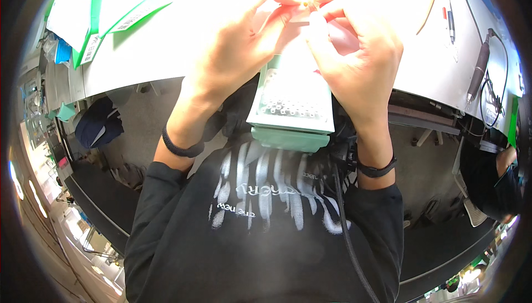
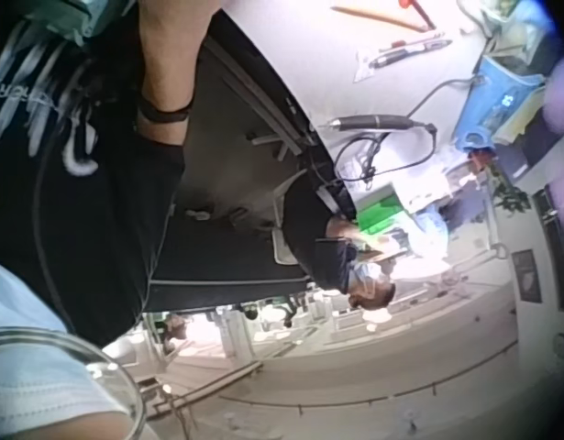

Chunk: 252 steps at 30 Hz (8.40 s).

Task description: Using a hand-held rotary tool to polish and refine dental molds or dentures.

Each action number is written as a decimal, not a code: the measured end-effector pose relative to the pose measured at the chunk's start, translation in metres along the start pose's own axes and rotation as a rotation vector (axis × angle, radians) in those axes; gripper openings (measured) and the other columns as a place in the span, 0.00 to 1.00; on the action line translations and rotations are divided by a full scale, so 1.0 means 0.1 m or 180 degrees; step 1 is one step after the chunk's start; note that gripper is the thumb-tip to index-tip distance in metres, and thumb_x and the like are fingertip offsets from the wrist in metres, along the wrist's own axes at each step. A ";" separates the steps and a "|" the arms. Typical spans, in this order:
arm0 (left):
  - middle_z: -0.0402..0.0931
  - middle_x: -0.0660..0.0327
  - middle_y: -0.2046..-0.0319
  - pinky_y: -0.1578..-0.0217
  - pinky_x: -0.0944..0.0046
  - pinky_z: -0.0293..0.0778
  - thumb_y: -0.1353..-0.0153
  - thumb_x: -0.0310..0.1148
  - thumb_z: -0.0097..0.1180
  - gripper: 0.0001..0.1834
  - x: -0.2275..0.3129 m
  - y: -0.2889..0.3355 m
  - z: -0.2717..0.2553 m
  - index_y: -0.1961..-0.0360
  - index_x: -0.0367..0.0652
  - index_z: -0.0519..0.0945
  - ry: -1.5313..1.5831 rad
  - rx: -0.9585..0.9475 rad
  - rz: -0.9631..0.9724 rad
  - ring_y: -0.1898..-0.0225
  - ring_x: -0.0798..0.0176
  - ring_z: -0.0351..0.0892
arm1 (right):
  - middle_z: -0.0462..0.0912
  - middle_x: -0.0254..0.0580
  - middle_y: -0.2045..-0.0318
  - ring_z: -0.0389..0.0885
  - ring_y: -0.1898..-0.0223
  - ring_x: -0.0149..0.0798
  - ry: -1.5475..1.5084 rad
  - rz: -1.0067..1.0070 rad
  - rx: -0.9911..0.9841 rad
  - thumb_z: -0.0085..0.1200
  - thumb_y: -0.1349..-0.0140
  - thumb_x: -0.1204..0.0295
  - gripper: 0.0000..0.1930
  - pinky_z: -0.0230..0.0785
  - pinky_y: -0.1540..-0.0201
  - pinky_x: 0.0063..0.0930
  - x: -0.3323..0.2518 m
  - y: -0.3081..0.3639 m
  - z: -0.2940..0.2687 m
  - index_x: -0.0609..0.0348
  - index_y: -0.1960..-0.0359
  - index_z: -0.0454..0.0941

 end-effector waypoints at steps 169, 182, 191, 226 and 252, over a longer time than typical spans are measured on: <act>0.78 0.45 0.61 0.59 0.59 0.82 0.43 0.21 0.59 0.14 -0.26 0.09 0.07 0.56 0.30 0.73 0.4265 -0.0679 -0.0982 0.60 0.53 0.82 | 0.82 0.50 0.64 0.58 0.37 0.67 -0.5551 0.1287 -0.1165 0.40 0.35 0.54 0.26 0.46 0.34 0.59 0.31 0.04 0.04 0.59 0.43 0.69; 0.80 0.46 0.62 0.59 0.61 0.81 0.43 0.24 0.58 0.15 -0.24 0.10 0.07 0.55 0.30 0.74 0.4181 -0.0858 -0.0886 0.59 0.54 0.82 | 0.82 0.48 0.66 0.82 0.63 0.39 -0.5260 0.1369 -0.0963 0.44 0.36 0.58 0.24 0.72 0.48 0.51 0.18 -0.05 0.07 0.69 0.49 0.68; 0.79 0.45 0.61 0.58 0.61 0.80 0.41 0.25 0.57 0.14 -0.25 0.12 0.09 0.55 0.31 0.74 0.4205 -0.0867 -0.0766 0.58 0.53 0.82 | 0.82 0.56 0.70 0.84 0.65 0.46 -0.5466 0.1582 -0.0847 0.45 0.40 0.63 0.21 0.71 0.48 0.58 0.19 -0.04 0.07 0.72 0.56 0.73; 0.79 0.46 0.63 0.59 0.60 0.82 0.43 0.22 0.58 0.12 -0.26 0.10 0.09 0.58 0.31 0.74 0.4217 -0.0802 -0.0639 0.61 0.54 0.82 | 0.82 0.43 0.65 0.81 0.65 0.37 -0.5011 0.1588 -0.1046 0.48 0.38 0.59 0.21 0.74 0.52 0.44 0.18 -0.02 0.09 0.62 0.50 0.69; 0.83 0.50 0.68 0.63 0.68 0.79 0.47 0.19 0.63 0.08 -0.04 0.06 -0.36 0.65 0.33 0.80 0.0551 0.0618 0.0796 0.65 0.62 0.84 | 0.67 0.36 0.81 0.63 0.78 0.30 -0.4892 0.1729 -0.0615 0.45 0.37 0.60 0.15 0.59 0.73 0.25 0.31 -0.04 -0.50 0.61 0.70 0.64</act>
Point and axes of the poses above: each hand's wrist, its own y-axis away from the middle knuckle, its own z-axis out of the palm, x = y × z, the point moved 5 cm from there along -y, towards the middle knuckle
